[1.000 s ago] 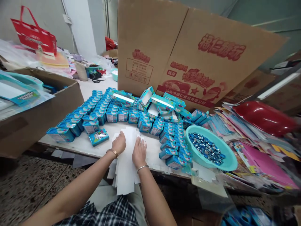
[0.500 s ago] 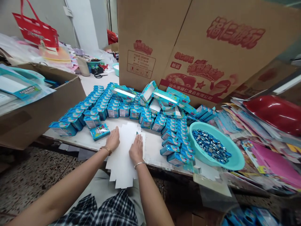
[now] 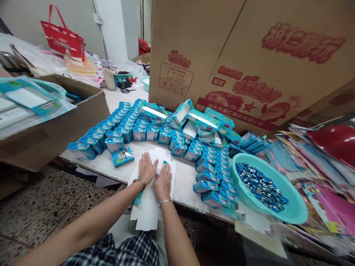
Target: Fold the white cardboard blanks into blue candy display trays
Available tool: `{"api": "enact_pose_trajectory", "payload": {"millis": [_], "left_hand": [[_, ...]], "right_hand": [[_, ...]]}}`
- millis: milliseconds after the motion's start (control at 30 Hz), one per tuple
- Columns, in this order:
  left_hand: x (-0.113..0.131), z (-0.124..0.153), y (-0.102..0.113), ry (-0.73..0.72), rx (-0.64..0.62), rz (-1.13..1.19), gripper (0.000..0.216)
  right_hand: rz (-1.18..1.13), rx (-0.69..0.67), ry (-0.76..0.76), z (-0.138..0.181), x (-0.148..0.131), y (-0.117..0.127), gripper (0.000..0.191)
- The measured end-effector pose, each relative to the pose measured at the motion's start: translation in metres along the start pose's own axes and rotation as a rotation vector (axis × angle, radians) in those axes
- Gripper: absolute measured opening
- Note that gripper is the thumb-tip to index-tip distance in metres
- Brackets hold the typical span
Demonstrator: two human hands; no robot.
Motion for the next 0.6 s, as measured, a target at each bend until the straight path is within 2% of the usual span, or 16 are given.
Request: {"api": "enact_pose_trajectory", "payload": {"millis": [133,200,267,367,467,533,600], "left_hand": [[-0.024,-0.014,0.024,0.180,-0.175,0.399,0.070],[-0.042,-0.011,0.039,0.235,-0.256,0.620,0.071],[-0.057,0.004,0.049,0.213,-0.297,0.696,0.074],[-0.060,0.040,0.050,0.088,-0.271,0.494,0.081],[-0.044,0.068,0.043,-0.027,-0.120,0.160,0.084],[-0.031,0.077,0.038,-0.090,-0.047,0.007,0.084],[-0.025,0.078,0.037,-0.127,-0.020,-0.050,0.085]], "right_hand": [[-0.060,0.087,0.002,-0.003,0.019,0.028,0.054],[-0.100,0.055,-0.077,-0.005,0.036,0.039,0.046],[-0.124,0.002,-0.155,-0.005,0.047,0.043,0.041],[-0.098,0.025,-0.156,-0.006,0.041,0.042,0.041],[-0.012,0.087,-0.092,-0.005,0.017,0.037,0.049],[0.044,0.084,-0.081,-0.003,0.007,0.033,0.056],[0.055,0.082,-0.082,-0.003,0.006,0.033,0.059]]}}
Point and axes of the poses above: each hand's wrist, its own z-axis away from the middle knuckle, its own y-axis out of the back of the hand, x = y × z, the point moved 6 cm from there along -z, towards the middle knuckle, and after that the axes turned 8 degrees about y, right-handed, at the moved point
